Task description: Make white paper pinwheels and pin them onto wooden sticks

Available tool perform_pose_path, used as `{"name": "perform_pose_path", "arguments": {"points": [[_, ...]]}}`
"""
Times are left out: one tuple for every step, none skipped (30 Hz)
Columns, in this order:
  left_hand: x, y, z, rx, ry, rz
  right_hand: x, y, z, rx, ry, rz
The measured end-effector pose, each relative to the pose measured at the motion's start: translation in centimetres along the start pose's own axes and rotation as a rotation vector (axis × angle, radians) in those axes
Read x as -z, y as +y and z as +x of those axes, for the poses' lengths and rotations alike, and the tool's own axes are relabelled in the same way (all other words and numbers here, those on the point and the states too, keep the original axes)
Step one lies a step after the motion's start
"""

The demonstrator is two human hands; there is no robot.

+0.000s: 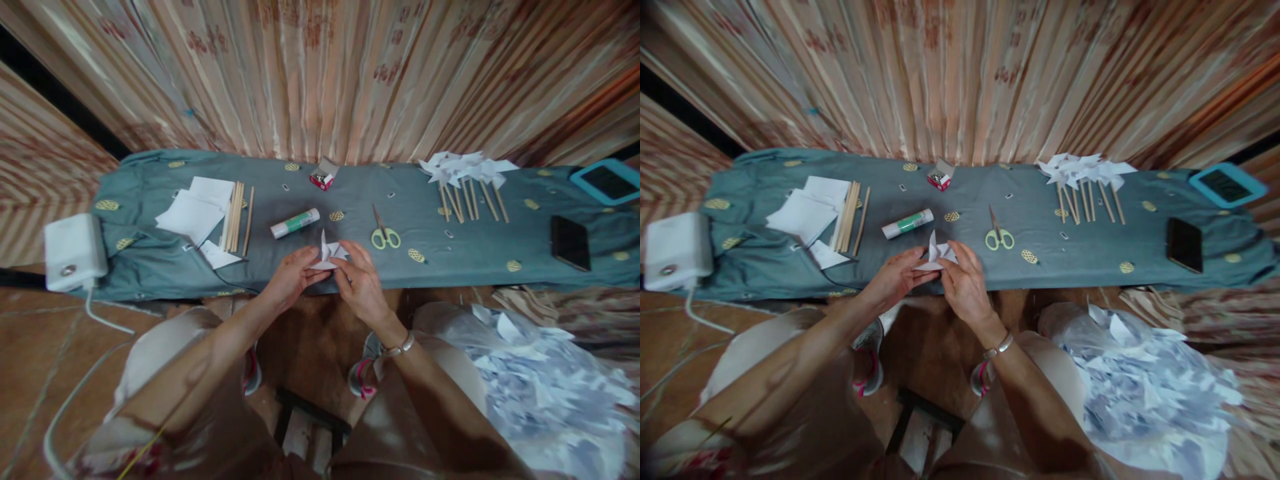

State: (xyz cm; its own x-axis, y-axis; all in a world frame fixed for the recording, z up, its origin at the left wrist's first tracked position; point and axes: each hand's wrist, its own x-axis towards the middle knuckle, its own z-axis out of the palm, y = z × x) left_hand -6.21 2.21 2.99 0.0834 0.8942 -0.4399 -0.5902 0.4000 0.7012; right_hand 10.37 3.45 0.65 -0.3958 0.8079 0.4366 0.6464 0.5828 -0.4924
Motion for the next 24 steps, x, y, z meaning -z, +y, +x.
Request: {"name": "perform_pose_path", "arguments": {"points": [[0.0,0.1,-0.1,0.001,-0.003,0.001,0.1,-0.2,0.0,0.014,0.004,-0.012],[-0.1,0.2,-0.1,0.004,-0.004,0.001,0.2,-0.3,-0.1,0.027,0.005,-0.025],[-0.1,0.3,-0.1,0.006,-0.003,0.001,0.3,-0.6,-0.1,0.037,0.0,-0.038],[-0.1,0.4,-0.2,0.004,-0.003,0.002,0.5,-0.8,-0.1,0.046,-0.009,-0.048],[-0.1,0.5,-0.2,-0.003,-0.004,0.006,0.7,-1.1,-0.1,0.054,-0.022,-0.057],[-0.1,0.6,-0.2,-0.014,-0.006,0.012,0.8,-1.3,-0.1,0.062,-0.034,-0.062],[-0.1,0.6,-0.2,-0.029,-0.003,0.016,1.0,-1.6,-0.1,0.071,-0.043,-0.064],[-0.1,0.7,-0.1,-0.044,0.003,0.016,1.2,-1.8,0.0,0.079,-0.046,-0.063],[-0.2,0.7,-0.1,-0.058,0.014,0.014,1.3,-2.0,0.0,0.088,-0.048,-0.06],[-0.2,0.7,-0.1,-0.07,0.028,0.009,1.4,-2.1,0.0,0.094,-0.045,-0.054],[-0.3,0.6,0.0,-0.082,0.04,0.005,1.5,-2.2,0.1,0.096,-0.043,-0.046],[-0.4,0.6,-0.1,-0.093,0.047,0.002,1.6,-2.3,0.1,0.093,-0.041,-0.035],[-0.4,0.6,-0.1,-0.103,0.049,0.0,1.7,-2.4,0.2,0.087,-0.04,-0.02],[-0.5,0.7,-0.1,-0.113,0.046,-0.002,1.8,-2.5,0.2,0.078,-0.041,-0.002],[-0.6,0.7,-0.2,-0.12,0.043,-0.004,1.9,-2.6,0.3,0.068,-0.04,0.019],[-0.7,0.7,-0.2,-0.124,0.041,-0.007,2.0,-2.6,0.3,0.056,-0.037,0.042],[-0.7,0.8,-0.3,-0.124,0.042,-0.009,2.1,-2.7,0.4,0.046,-0.034,0.064],[-0.7,0.8,-0.3,-0.123,0.042,-0.008,2.3,-2.8,0.4,0.036,-0.03,0.084],[-0.7,0.8,-0.3,-0.122,0.04,-0.006,2.4,-2.8,0.5,0.027,-0.028,0.101],[-0.6,0.8,-0.3,-0.122,0.037,-0.004,2.4,-2.9,0.5,0.02,-0.028,0.115],[-0.6,0.8,-0.2,-0.127,0.033,-0.002,2.5,-2.9,0.6,0.015,-0.028,0.127],[-0.5,0.7,-0.2,-0.133,0.027,0.001,2.5,-2.9,0.6,0.011,-0.029,0.139],[-0.4,0.7,-0.2,-0.137,0.02,0.005,2.5,-2.9,0.6,0.005,-0.028,0.152],[-0.3,0.7,-0.1,-0.137,0.015,0.009,2.5,-2.9,0.6,-0.004,-0.024,0.167]]}}
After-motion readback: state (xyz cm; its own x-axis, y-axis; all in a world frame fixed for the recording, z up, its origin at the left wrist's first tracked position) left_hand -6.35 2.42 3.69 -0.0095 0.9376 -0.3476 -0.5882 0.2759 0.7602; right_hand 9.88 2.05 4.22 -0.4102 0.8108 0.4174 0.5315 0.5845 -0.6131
